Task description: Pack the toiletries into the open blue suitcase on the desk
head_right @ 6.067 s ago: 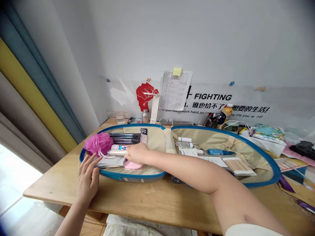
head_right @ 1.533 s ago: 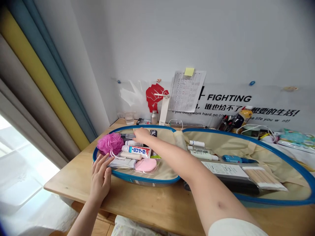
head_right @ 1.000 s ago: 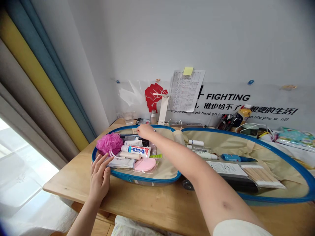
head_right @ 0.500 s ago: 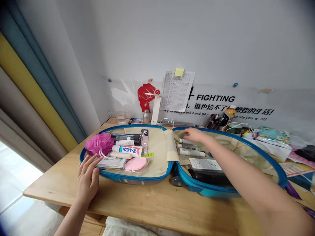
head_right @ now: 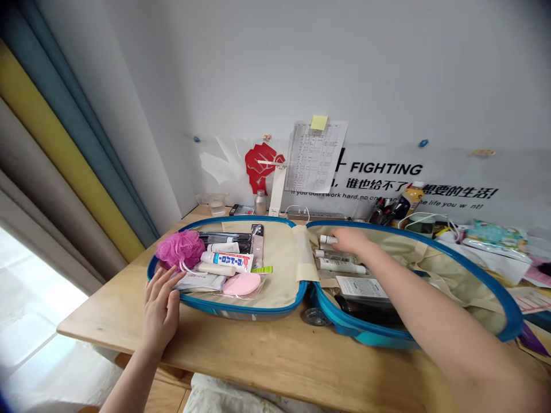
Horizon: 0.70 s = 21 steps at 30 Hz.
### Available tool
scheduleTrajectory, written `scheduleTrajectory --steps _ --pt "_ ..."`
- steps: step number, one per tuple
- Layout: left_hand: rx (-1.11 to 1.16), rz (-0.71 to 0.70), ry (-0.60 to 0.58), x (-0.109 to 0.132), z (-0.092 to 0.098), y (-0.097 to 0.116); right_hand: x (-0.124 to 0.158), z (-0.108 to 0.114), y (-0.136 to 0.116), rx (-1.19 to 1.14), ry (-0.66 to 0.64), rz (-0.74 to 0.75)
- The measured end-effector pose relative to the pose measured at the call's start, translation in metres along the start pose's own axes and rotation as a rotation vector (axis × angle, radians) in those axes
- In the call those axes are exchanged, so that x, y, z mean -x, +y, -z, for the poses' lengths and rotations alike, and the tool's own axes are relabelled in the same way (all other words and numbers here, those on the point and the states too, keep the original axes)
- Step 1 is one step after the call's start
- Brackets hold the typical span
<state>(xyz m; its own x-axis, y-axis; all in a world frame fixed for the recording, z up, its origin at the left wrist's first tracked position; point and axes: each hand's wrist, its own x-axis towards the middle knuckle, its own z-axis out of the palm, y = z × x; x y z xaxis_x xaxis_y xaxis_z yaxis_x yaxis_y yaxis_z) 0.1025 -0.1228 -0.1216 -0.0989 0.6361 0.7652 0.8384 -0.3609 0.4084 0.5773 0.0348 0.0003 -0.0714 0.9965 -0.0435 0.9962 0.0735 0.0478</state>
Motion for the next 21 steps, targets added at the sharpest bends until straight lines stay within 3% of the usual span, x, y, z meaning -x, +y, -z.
scheduleTrajectory --steps 4,8,15,21 --pt "0.001 0.012 0.003 0.000 0.000 0.000 0.006 0.028 -0.013 -0.018 0.142 -0.047" --pt "0.007 0.018 -0.001 0.000 0.000 0.001 0.013 0.046 -0.057 -0.063 0.239 0.075" --pt "0.012 0.012 0.000 0.000 0.001 0.001 0.014 0.040 -0.165 -0.014 0.120 0.374" --pt "-0.006 0.019 -0.005 0.000 0.002 0.002 0.001 0.027 -0.220 0.096 0.009 0.481"
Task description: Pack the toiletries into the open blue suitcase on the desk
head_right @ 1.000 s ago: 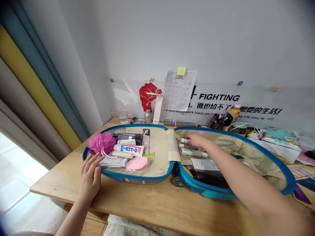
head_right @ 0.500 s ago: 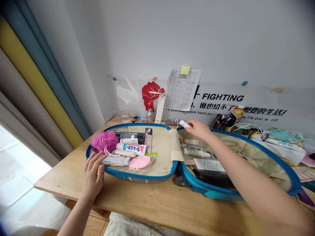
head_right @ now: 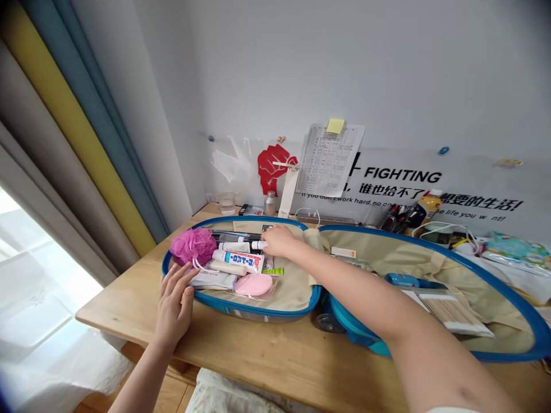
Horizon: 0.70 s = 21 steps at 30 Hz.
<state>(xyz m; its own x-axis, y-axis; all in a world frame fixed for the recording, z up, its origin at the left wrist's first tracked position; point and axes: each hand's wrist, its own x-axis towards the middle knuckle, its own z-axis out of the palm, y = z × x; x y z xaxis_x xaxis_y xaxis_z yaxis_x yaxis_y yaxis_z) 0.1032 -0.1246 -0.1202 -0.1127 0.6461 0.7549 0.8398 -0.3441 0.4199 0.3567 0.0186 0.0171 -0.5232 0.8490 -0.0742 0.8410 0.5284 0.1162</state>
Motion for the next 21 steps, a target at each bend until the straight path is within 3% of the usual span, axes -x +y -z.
scheduleTrajectory --steps 8,21 --pt "-0.002 0.001 -0.007 0.000 0.000 0.000 -0.008 -0.009 -0.016 0.010 -0.100 0.014" --pt "-0.007 -0.015 0.018 -0.001 -0.001 0.000 -0.015 -0.018 -0.023 -0.142 -0.016 -0.011"
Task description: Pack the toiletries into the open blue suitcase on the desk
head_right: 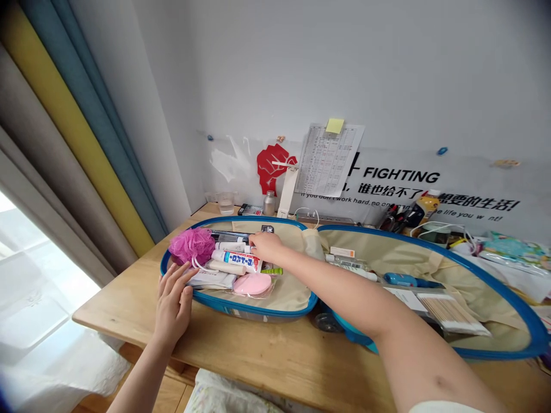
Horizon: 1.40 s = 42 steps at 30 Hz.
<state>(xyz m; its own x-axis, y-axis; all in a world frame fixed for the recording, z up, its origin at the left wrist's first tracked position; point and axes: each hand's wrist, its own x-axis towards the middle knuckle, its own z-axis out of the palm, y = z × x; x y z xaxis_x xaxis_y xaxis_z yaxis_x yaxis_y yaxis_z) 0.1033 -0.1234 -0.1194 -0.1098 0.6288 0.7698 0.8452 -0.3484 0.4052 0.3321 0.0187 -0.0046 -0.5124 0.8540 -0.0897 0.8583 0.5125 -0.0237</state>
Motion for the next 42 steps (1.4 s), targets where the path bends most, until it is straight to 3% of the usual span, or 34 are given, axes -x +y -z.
scheduleTrajectory --steps 6,11,16,21,26,30,36,42 --pt "-0.004 -0.028 0.002 0.001 -0.001 -0.002 -0.004 -0.004 0.002 -0.090 0.045 -0.008" --pt "-0.017 -0.023 -0.004 0.001 0.001 -0.001 -0.001 0.018 0.026 -0.183 0.166 -0.060" --pt "-0.010 -0.045 -0.006 0.001 0.000 -0.003 0.028 0.047 0.083 -0.225 0.270 -0.168" --pt "0.002 -0.065 0.000 0.001 0.000 -0.004 0.087 0.058 0.163 -0.183 0.257 -0.308" --pt "0.008 -0.052 -0.008 0.001 0.001 -0.004 0.141 0.033 0.227 -0.134 0.095 -0.407" --pt "0.001 -0.056 -0.007 0.001 0.000 -0.005 0.159 0.001 0.251 -0.128 0.003 -0.443" --pt "-0.003 -0.039 -0.007 0.001 -0.001 -0.004 0.139 -0.026 0.256 -0.177 0.007 -0.431" --pt "0.006 -0.029 0.000 0.001 -0.001 -0.003 0.115 -0.024 0.250 -0.225 0.051 -0.453"
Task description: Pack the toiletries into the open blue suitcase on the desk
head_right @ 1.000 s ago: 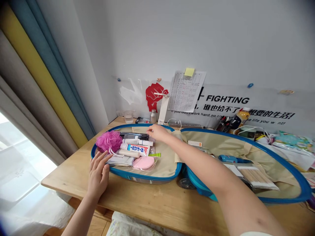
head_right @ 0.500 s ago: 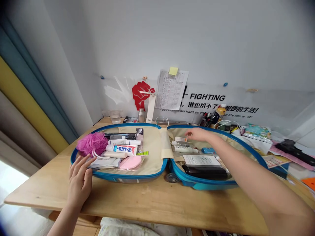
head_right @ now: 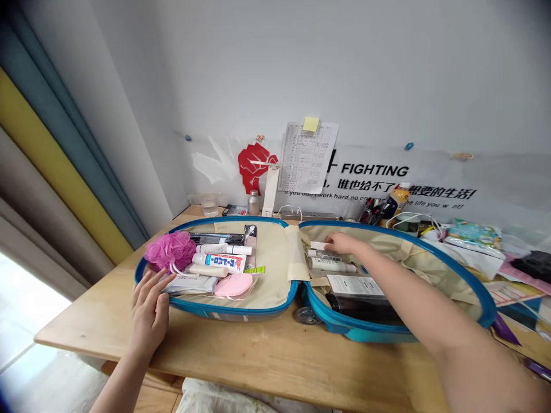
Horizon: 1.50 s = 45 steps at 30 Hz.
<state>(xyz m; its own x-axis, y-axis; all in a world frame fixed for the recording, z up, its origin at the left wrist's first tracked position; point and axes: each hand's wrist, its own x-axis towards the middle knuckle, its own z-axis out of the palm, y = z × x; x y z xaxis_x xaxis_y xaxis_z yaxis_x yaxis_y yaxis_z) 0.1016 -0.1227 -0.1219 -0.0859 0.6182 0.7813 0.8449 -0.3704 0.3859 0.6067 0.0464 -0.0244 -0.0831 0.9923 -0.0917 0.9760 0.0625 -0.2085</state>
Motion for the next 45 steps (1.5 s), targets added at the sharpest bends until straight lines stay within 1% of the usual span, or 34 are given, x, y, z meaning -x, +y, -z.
scheduleTrajectory --steps 3,6,8,10,12,16,18,20,22,24,29,33,38,45 --pt "0.002 0.006 -0.007 0.000 0.000 0.000 0.004 0.018 0.000 -0.050 0.007 -0.027" --pt "0.001 0.002 -0.010 0.000 0.000 0.000 0.013 0.044 -0.005 -0.112 0.082 -0.055" --pt "0.003 0.002 -0.013 0.000 0.000 0.000 0.015 0.057 -0.021 -0.162 0.147 -0.036" --pt "0.009 0.006 -0.013 -0.001 0.000 0.000 0.012 0.060 -0.052 -0.210 0.174 0.025" --pt "0.012 0.005 -0.011 -0.001 0.001 0.000 0.004 0.051 -0.092 -0.242 0.146 0.108" --pt "0.008 -0.008 -0.010 -0.001 0.002 0.000 -0.016 0.011 -0.176 -0.221 0.040 0.238" --pt "0.003 -0.011 -0.012 -0.001 0.002 0.000 -0.022 -0.007 -0.206 -0.180 -0.005 0.280" --pt "-0.002 -0.002 -0.016 -0.001 0.002 0.001 -0.026 -0.020 -0.224 -0.136 -0.044 0.313" --pt "-0.001 0.011 -0.017 0.000 0.002 0.001 -0.027 -0.027 -0.232 -0.094 -0.072 0.340" --pt "0.000 0.013 -0.017 -0.001 0.002 0.001 -0.027 -0.031 -0.235 -0.055 -0.083 0.360" --pt "-0.002 -0.014 -0.003 -0.002 0.002 0.002 -0.024 -0.035 -0.240 0.026 -0.024 0.376" --pt "0.002 -0.032 -0.002 -0.003 0.002 0.002 -0.020 -0.035 -0.246 0.049 0.040 0.437" --pt "0.010 -0.013 -0.008 -0.002 0.001 0.001 -0.017 -0.032 -0.252 0.074 0.049 0.552" --pt "0.006 -0.018 -0.006 -0.002 0.001 0.000 -0.015 -0.033 -0.258 0.074 0.070 0.571"
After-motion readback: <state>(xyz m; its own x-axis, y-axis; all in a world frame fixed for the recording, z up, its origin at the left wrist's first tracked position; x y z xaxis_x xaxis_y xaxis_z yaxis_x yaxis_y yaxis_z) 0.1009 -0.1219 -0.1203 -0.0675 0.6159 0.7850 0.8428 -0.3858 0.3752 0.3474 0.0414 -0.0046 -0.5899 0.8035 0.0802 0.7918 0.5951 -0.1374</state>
